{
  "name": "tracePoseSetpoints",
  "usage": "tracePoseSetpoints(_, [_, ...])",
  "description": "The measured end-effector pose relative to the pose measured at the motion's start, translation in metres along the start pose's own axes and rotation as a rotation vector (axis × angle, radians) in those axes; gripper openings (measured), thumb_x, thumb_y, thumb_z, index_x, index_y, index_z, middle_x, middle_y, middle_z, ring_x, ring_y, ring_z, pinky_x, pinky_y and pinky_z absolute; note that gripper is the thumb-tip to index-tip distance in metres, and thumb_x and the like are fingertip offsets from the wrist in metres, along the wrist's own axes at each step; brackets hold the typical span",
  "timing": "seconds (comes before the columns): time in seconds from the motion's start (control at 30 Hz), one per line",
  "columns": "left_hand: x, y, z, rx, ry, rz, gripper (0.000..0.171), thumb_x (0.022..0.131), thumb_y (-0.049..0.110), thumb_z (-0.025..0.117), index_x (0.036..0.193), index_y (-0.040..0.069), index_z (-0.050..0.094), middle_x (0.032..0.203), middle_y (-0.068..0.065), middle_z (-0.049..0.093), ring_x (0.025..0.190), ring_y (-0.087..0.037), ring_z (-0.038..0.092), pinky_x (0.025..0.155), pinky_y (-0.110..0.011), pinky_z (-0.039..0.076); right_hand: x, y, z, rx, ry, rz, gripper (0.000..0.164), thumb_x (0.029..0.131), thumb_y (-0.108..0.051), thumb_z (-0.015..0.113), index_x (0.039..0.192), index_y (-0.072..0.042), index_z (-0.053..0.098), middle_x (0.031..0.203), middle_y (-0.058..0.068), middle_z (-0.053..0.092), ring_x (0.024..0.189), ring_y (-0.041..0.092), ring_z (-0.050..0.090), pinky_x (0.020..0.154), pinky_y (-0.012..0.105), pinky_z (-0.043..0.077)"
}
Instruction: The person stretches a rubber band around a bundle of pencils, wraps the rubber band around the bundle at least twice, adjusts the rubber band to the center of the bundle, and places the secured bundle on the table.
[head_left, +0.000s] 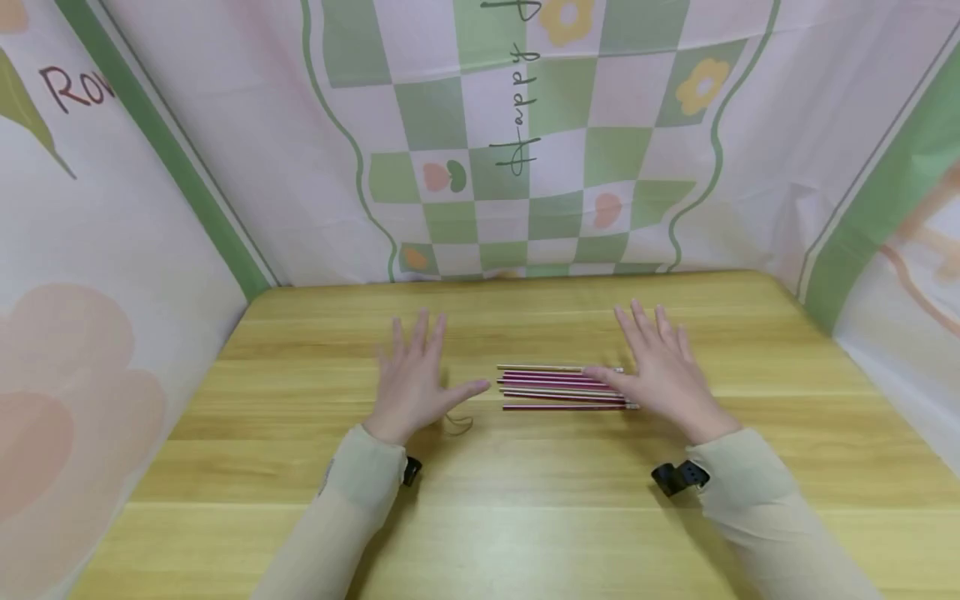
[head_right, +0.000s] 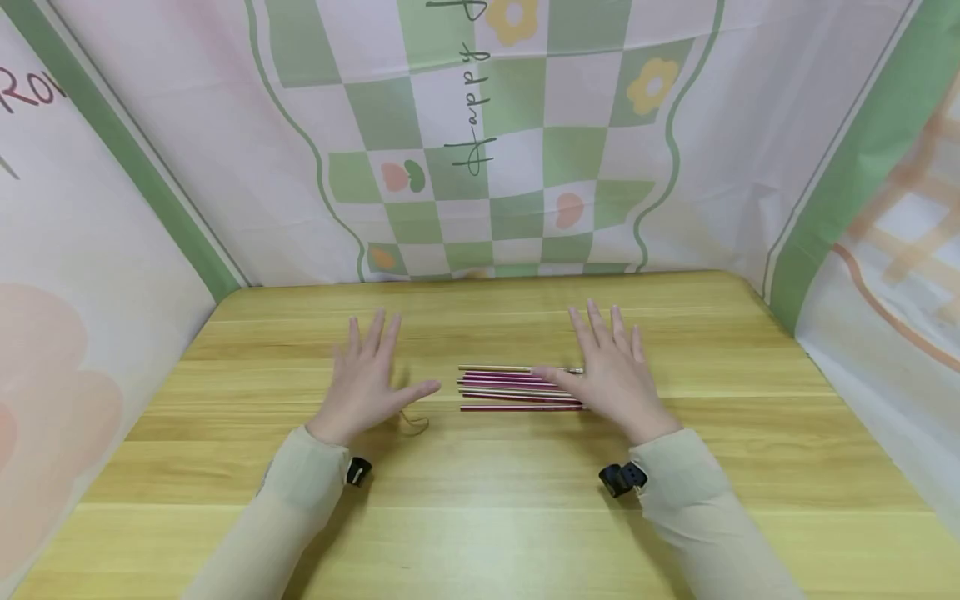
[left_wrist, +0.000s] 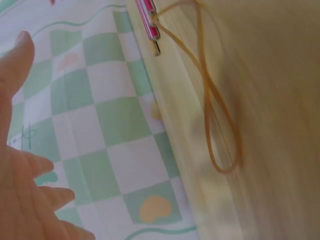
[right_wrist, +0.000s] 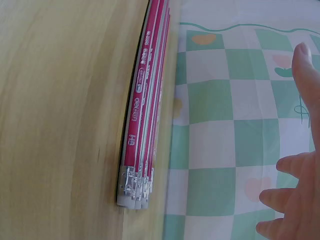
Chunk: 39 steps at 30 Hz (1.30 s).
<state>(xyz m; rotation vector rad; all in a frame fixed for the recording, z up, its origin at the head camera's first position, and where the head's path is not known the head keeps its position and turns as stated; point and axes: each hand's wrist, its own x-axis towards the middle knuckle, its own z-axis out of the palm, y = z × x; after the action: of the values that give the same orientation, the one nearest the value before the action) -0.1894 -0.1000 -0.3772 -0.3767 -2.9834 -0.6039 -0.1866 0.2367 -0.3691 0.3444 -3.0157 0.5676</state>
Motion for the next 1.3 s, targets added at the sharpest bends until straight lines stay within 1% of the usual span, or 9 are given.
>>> tracePoseSetpoints(0.1, [0.003, 0.004, 0.000, -0.084, -0.032, 0.011, 0.114, 0.080, 0.079, 0.057, 0.160, 0.021, -0.001, 0.167, -0.006, -0.007, 0.149, -0.041, -0.016, 0.116, -0.068, 0.001, 0.002, 0.001, -0.002, 0.062, -0.013, 0.007, 0.103, 0.091, -0.068, 0.053, 0.160, -0.014, -0.002, 0.165, 0.014, -0.009, 0.149, 0.045, -0.016, 0.117, 0.065, -0.010])
tracePoseSetpoints(0.27, [0.008, 0.007, 0.004, -0.377, -0.122, -0.028, 0.113, 0.084, 0.073, 0.059, 0.160, 0.016, -0.004, 0.167, -0.003, -0.007, 0.152, -0.030, -0.014, 0.122, -0.054, 0.002, 0.001, 0.002, -0.004, 0.212, -0.073, 0.055, 0.101, 0.093, -0.063, 0.055, 0.160, -0.017, -0.005, 0.166, 0.009, -0.012, 0.150, 0.043, -0.016, 0.110, 0.076, 0.001])
tracePoseSetpoints(0.33, [0.011, 0.008, 0.007, -0.477, -0.145, -0.048, 0.111, 0.086, 0.071, 0.059, 0.160, 0.015, -0.003, 0.167, -0.005, -0.004, 0.154, -0.028, -0.009, 0.122, -0.051, 0.003, 0.000, 0.004, -0.003, 0.263, -0.092, 0.072, 0.100, 0.094, -0.061, 0.055, 0.160, -0.018, -0.007, 0.166, 0.009, -0.012, 0.150, 0.044, -0.014, 0.109, 0.078, 0.004])
tracePoseSetpoints(0.47, [0.015, 0.012, 0.015, -0.591, -0.149, -0.069, 0.106, 0.088, 0.064, 0.061, 0.160, 0.012, 0.005, 0.167, -0.009, 0.006, 0.154, -0.030, 0.007, 0.123, -0.050, 0.010, -0.001, 0.008, 0.000, 0.336, -0.119, 0.095, 0.097, 0.096, -0.058, 0.054, 0.160, -0.018, -0.008, 0.165, 0.017, -0.010, 0.148, 0.051, -0.005, 0.109, 0.077, 0.007])
tracePoseSetpoints(0.63, [0.021, 0.018, 0.023, -0.668, -0.169, -0.095, 0.096, 0.092, 0.056, 0.061, 0.159, 0.007, 0.013, 0.166, -0.013, 0.015, 0.151, -0.033, 0.019, 0.122, -0.050, 0.018, -0.001, 0.013, 0.006, 0.415, -0.151, 0.117, 0.095, 0.097, -0.056, 0.052, 0.160, -0.016, -0.007, 0.164, 0.025, -0.004, 0.145, 0.057, 0.006, 0.110, 0.077, 0.012])
tracePoseSetpoints(0.8, [0.026, 0.021, 0.031, -0.721, -0.213, -0.102, 0.086, 0.095, 0.048, 0.063, 0.157, 0.005, 0.021, 0.162, -0.017, 0.025, 0.148, -0.038, 0.028, 0.119, -0.055, 0.025, 0.001, 0.021, 0.014, 0.435, -0.174, 0.133, 0.093, 0.098, -0.055, 0.052, 0.160, -0.012, -0.002, 0.163, 0.029, 0.005, 0.143, 0.059, 0.013, 0.109, 0.076, 0.016])
tracePoseSetpoints(1.03, [0.033, 0.025, 0.042, -0.838, -0.235, -0.101, 0.082, 0.086, 0.032, 0.077, 0.153, 0.010, 0.035, 0.159, -0.014, 0.034, 0.147, -0.035, 0.030, 0.118, -0.056, 0.027, 0.003, 0.032, 0.024, 0.467, -0.191, 0.099, 0.099, 0.093, -0.048, 0.065, 0.158, -0.003, 0.006, 0.158, 0.031, 0.022, 0.143, 0.054, 0.022, 0.114, 0.068, 0.020])
tracePoseSetpoints(1.2, [0.039, 0.029, 0.048, -0.835, -0.236, -0.118, 0.089, 0.078, 0.021, 0.085, 0.152, 0.010, 0.037, 0.159, -0.010, 0.036, 0.147, -0.034, 0.031, 0.119, -0.052, 0.026, 0.003, 0.034, 0.027, 0.503, -0.200, 0.067, 0.096, 0.091, -0.041, 0.070, 0.155, 0.005, 0.015, 0.156, 0.030, 0.030, 0.144, 0.051, 0.025, 0.115, 0.064, 0.023])
tracePoseSetpoints(1.3, [0.042, 0.031, 0.052, -0.815, -0.253, -0.125, 0.094, 0.075, 0.016, 0.086, 0.153, 0.008, 0.035, 0.158, -0.010, 0.037, 0.146, -0.033, 0.034, 0.119, -0.050, 0.028, 0.003, 0.034, 0.028, 0.487, -0.197, 0.061, 0.093, 0.089, -0.040, 0.073, 0.153, 0.007, 0.024, 0.154, 0.029, 0.034, 0.143, 0.050, 0.026, 0.115, 0.064, 0.022])
